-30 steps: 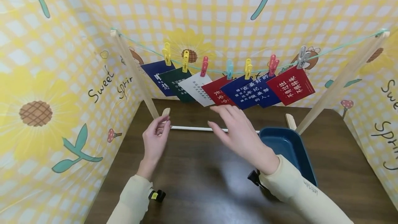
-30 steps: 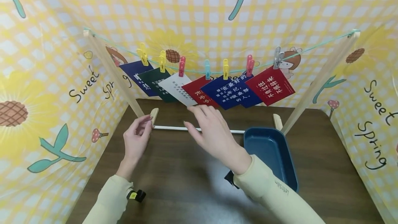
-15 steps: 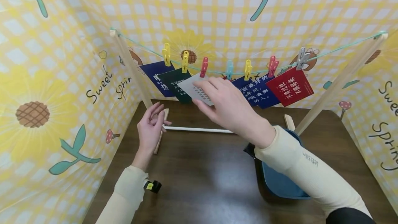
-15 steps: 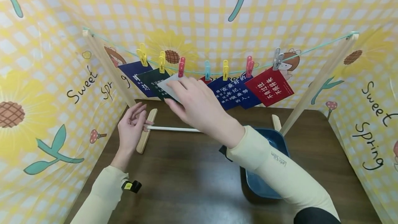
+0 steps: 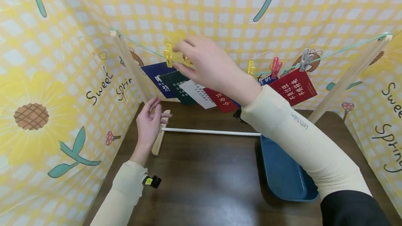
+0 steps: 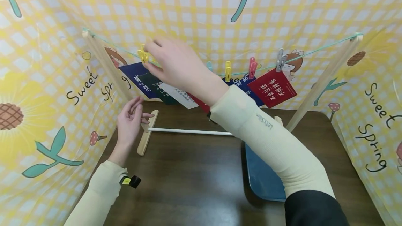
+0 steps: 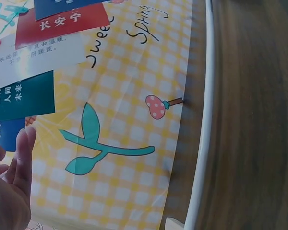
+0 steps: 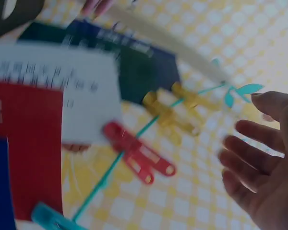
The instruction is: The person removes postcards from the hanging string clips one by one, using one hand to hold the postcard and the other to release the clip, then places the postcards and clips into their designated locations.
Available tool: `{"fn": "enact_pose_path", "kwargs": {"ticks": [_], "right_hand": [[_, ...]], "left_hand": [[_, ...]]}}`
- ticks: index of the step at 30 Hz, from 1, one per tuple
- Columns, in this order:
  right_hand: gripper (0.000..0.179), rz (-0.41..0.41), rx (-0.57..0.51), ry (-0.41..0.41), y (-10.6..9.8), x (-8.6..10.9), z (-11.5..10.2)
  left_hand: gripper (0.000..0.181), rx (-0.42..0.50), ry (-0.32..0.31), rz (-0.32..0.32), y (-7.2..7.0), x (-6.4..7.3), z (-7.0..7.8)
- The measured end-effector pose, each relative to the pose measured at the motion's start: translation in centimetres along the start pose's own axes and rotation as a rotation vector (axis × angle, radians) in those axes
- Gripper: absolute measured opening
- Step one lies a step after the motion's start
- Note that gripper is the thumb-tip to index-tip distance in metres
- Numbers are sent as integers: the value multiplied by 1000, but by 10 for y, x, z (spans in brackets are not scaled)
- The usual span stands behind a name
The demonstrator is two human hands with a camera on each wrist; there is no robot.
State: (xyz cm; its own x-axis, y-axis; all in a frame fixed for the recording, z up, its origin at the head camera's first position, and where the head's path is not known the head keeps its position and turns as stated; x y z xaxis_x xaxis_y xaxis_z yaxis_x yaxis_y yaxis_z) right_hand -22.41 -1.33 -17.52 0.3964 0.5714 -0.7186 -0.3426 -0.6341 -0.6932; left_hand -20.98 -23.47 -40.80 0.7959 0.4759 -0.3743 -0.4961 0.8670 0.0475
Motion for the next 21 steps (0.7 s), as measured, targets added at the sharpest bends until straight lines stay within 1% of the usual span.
{"fn": "enact_pose_path", "kwargs": {"ticks": [2, 4, 7, 9, 11, 15, 19, 21], "right_hand": [[39, 0, 37, -4, 2, -9, 4], [42, -20, 48, 16, 6, -17, 8], [48, -102, 17, 91, 12, -27, 14], [52, -162, -16, 151, 16, -32, 16], [55, -217, -21, 193, 18, -36, 19], [57, -287, -50, 269, 18, -41, 23], [58, -316, -99, 330, 14, -42, 27], [58, -331, -97, 342, 14, -41, 29]], "left_hand": [[42, 28, -12, -4, 1, -4, -1], [42, 57, -24, -7, 2, -7, -1], [43, 76, -34, -17, 3, -10, 2], [44, 72, -43, -25, 5, -11, 3], [45, 63, -53, -33, 7, -12, 6], [45, 53, -57, -57, 14, -17, 11], [44, 61, -35, -87, 22, -23, 15], [43, 68, -28, -95, 25, -25, 15]]}}
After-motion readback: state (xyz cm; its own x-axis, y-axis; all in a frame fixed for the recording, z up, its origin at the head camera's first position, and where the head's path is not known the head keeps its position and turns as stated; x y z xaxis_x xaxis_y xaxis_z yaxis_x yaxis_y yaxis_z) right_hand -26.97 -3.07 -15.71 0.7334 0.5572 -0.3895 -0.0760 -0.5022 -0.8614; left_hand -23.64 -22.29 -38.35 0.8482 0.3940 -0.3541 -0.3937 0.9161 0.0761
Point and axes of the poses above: each hand's wrist, its own x-axis away from the middle knuckle, its own y-axis out of the palm, z = x × y, the point moved 3 cm from there along -x, towards the middle knuckle, and after that the axes turned 14 degrees about z, right-handed, at the moved point
